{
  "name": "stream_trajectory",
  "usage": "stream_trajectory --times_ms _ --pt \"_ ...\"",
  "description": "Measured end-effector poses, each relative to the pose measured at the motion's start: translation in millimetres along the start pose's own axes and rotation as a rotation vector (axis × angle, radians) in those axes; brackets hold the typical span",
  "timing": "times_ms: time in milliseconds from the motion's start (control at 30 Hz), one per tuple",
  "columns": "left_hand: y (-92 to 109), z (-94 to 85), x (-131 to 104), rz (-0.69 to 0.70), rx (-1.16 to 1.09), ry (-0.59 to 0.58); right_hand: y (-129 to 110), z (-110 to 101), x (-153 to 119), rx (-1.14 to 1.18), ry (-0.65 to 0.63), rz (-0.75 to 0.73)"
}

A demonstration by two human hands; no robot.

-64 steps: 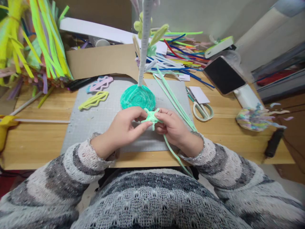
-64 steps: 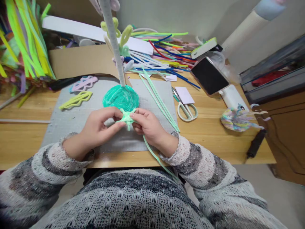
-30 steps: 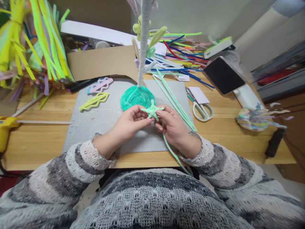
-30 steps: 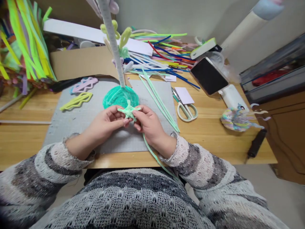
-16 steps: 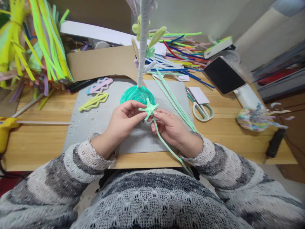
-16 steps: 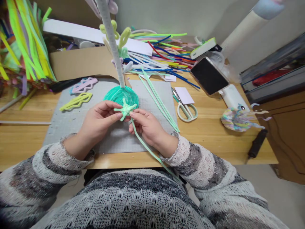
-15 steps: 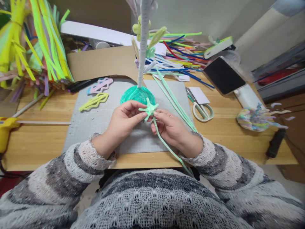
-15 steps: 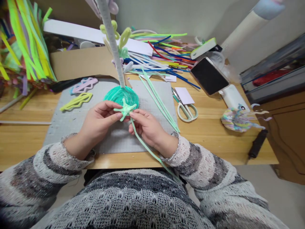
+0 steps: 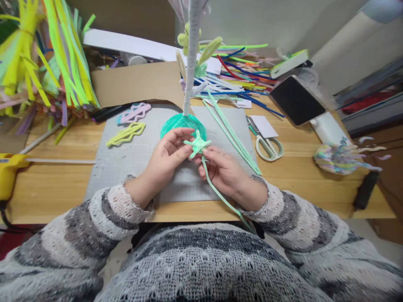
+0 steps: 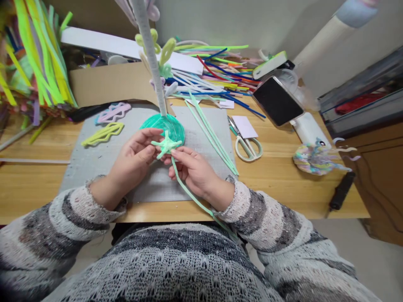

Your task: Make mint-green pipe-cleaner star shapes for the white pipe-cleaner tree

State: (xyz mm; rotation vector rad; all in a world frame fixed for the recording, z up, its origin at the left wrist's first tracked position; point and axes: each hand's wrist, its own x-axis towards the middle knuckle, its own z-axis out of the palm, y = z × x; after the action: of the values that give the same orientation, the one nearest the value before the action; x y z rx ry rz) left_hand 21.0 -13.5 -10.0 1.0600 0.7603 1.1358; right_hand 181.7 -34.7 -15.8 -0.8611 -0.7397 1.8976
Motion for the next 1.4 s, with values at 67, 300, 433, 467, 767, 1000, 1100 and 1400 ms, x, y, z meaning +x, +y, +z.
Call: stream_trajectory --times_ms 67,300,433,467,767,1000,1100,1400 --pt "2 1.2 0 0.022 0.026 0.017 -2 -1 1 -0.088 0.042 -0.023" --pt "10 -0.7 2 -0.214 0.241 -0.06 -12 -1 0 -0.611 0.065 -0.303" --pt "9 -2.7 2 -0.249 0.129 -0.051 -12 -2 0 -0.542 0.089 -0.35" --pt "9 -2.8 3 -0.26 0.078 -0.049 -13 -2 0 -0.518 0.083 -0.343" --pt "8 1.2 -1 -0.299 0.014 -0.103 -13 -1 -2 -0.478 0.081 -0.352" --pt "8 -2.6 1 -0.216 0.309 -0.099 -16 -4 3 -0.564 0.095 -0.299" --pt "8 -3.2 2 -0.224 0.312 -0.053 -20 -7 7 -0.502 0.034 -0.196" --pt "8 -1.6 4 -0.39 -0.159 -0.031 -29 -15 9 -0.135 -0.183 0.053"
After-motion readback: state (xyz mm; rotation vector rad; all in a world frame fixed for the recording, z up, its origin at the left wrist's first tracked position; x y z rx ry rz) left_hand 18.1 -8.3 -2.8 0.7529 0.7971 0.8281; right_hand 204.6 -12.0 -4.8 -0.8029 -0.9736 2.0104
